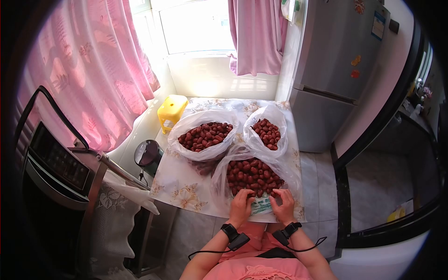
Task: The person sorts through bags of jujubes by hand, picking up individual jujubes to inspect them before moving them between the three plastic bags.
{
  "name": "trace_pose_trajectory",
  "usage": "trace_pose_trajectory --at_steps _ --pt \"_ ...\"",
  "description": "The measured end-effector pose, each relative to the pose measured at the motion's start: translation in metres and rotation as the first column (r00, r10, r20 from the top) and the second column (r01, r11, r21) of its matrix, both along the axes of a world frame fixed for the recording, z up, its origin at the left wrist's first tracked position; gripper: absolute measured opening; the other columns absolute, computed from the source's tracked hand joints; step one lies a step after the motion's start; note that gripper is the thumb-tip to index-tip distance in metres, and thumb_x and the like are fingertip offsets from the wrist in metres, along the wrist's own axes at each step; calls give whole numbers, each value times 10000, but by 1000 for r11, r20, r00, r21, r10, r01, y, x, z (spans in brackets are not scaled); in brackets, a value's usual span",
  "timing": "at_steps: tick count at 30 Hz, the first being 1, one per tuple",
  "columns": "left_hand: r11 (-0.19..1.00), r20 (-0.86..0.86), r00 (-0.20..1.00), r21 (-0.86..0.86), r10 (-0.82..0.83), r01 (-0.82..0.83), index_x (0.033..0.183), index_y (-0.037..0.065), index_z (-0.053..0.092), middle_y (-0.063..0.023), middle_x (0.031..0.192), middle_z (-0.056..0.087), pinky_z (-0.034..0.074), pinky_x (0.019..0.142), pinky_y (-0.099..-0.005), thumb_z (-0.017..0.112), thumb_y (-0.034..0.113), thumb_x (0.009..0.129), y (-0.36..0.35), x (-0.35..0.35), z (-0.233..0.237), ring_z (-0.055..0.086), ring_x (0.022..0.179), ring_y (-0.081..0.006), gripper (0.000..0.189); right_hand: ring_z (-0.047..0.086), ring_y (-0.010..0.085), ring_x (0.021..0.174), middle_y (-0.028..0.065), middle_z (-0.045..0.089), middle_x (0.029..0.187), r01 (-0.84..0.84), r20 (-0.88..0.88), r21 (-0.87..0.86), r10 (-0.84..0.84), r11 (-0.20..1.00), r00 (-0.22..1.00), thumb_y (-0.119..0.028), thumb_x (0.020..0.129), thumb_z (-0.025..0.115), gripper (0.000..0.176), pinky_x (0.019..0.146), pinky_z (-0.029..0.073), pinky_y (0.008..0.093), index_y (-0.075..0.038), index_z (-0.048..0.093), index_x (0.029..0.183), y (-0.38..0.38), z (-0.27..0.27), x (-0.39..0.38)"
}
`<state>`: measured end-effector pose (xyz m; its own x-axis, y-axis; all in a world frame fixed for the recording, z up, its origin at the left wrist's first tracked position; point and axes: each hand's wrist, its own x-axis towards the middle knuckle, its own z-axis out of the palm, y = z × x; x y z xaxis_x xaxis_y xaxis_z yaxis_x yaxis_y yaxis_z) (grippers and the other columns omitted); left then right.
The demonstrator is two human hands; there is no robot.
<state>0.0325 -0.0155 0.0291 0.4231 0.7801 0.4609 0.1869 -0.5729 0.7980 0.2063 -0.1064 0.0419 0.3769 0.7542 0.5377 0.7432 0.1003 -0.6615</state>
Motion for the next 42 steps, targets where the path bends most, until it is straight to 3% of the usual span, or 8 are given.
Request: trace_pose_trajectory --at_steps 14,17,23,28,36,40,42 --pt "1000 -16 1000 2 -17 17 1098 59 655 -129 1058 653 542 809 -431 765 58 862 1 -2 4 673 969 -364 261 655 340 953 125 691 1030 25 -69 1 -25 1000 997 -64 826 802 304 861 537 429 -51 684 1106 -1 2 -1" --pt "1000 -10 1000 -8 -18 18 1125 65 684 -124 1086 650 544 821 -420 772 68 859 2 -1 6 668 987 -354 280 656 333 965 123 691 1043 -25 -31 14 25 1000 999 -45 835 791 297 867 534 424 -51 689 1115 1 13 -3" --pt "982 10 1000 187 9 -10 1175 77 710 -119 1131 639 543 849 -412 783 64 843 2 -2 14 650 1032 -330 340 653 336 1015 136 670 1120 -198 -51 67 201 978 978 11 882 729 302 891 528 425 -62 698 1174 9 23 -38" --pt "996 78 994 39 -82 79 1209 95 719 -112 1131 644 546 847 -398 769 25 836 3 -7 9 657 1024 -314 383 660 346 994 141 669 1127 -229 -82 52 233 972 969 7 899 720 313 852 543 414 -56 687 1203 7 2 -40" --pt "983 80 980 40 -184 181 1181 85 734 -103 1089 658 554 779 -375 748 -14 833 5 -9 14 682 968 -309 362 702 362 964 170 708 1091 -174 -307 -2 165 985 937 -110 1003 684 255 835 559 432 -37 612 1237 2 -15 -42" --pt "987 118 980 8 -162 163 1094 49 717 -112 1084 658 552 772 -379 738 2 860 5 -9 10 683 960 -314 239 697 359 961 165 704 1078 -179 -245 -34 166 983 955 -100 990 693 242 833 555 429 -37 626 1213 2 -8 -41" --pt "989 124 982 -16 -141 144 1062 37 705 -117 1083 657 551 771 -380 734 17 875 4 -8 7 683 960 -318 190 691 354 957 154 700 1058 -198 -130 5 197 980 972 -80 947 727 266 837 553 424 -42 640 1195 4 -2 -40"
